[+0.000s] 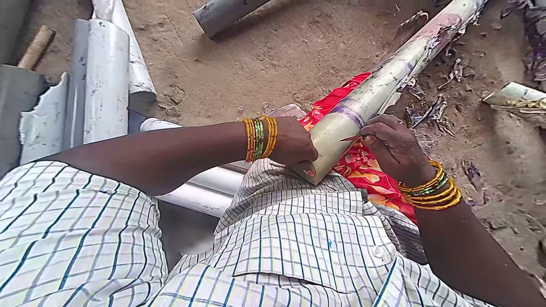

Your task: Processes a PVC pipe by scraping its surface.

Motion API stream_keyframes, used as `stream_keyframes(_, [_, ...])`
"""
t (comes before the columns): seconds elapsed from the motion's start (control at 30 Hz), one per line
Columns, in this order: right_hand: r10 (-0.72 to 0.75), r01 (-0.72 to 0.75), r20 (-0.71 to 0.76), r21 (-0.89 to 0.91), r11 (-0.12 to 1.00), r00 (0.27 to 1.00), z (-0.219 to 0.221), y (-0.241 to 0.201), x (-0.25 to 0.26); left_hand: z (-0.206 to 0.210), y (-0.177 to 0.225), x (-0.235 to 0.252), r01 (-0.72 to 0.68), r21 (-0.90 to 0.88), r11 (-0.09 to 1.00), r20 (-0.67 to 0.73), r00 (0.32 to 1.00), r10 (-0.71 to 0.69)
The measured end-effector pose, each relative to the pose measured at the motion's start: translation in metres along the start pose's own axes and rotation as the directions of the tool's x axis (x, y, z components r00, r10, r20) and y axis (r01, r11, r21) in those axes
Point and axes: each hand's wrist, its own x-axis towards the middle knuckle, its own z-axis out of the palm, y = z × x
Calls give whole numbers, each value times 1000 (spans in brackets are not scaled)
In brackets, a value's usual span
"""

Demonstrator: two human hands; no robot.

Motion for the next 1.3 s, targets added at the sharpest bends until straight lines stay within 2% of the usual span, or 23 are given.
stream_keyframes(0.07, [-24,24,-3,-2,1000,1000,-1,0,-1,2,-3,1,-55,-3,998,-30,998,55])
stream_keyframes(0.17, [-100,102,25,-78,992,995,-2,-1,-1,19,-15,1,-195,-63,979,-213,961,178])
stream_keyframes(0.23, [-149,155,47,-156,976,988,0,-4,1,26,-23,2,-286,-115,951,-287,926,244])
stream_keyframes(0.43, [-266,273,64,-192,943,962,8,-5,8,28,-35,5,-418,-213,883,-389,865,316])
stream_keyframes(0.67, [-277,284,63,-203,937,959,10,-4,13,38,-43,8,-457,-280,844,-462,835,299])
stream_keyframes(0.73, [-283,293,74,-193,937,956,12,-5,13,37,-38,2,-416,-276,866,-436,857,273])
stream_keyframes(0.83, [-292,301,76,-166,939,953,15,0,13,41,-37,-5,-355,-231,906,-479,852,212])
stream_keyframes(0.93, [-287,295,77,-146,944,955,16,2,11,42,-33,-7,-258,-110,960,-474,862,178])
stream_keyframes(1.0, [-287,296,82,-141,945,955,15,1,11,41,-31,-5,-289,-91,953,-465,859,216])
stream_keyframes(1.1, [-295,304,81,-148,941,952,14,-1,13,44,-34,2,-406,-162,899,-501,819,280])
stream_keyframes(1.3, [-303,311,71,-159,937,950,17,-5,19,50,-42,7,-474,-276,836,-587,772,244])
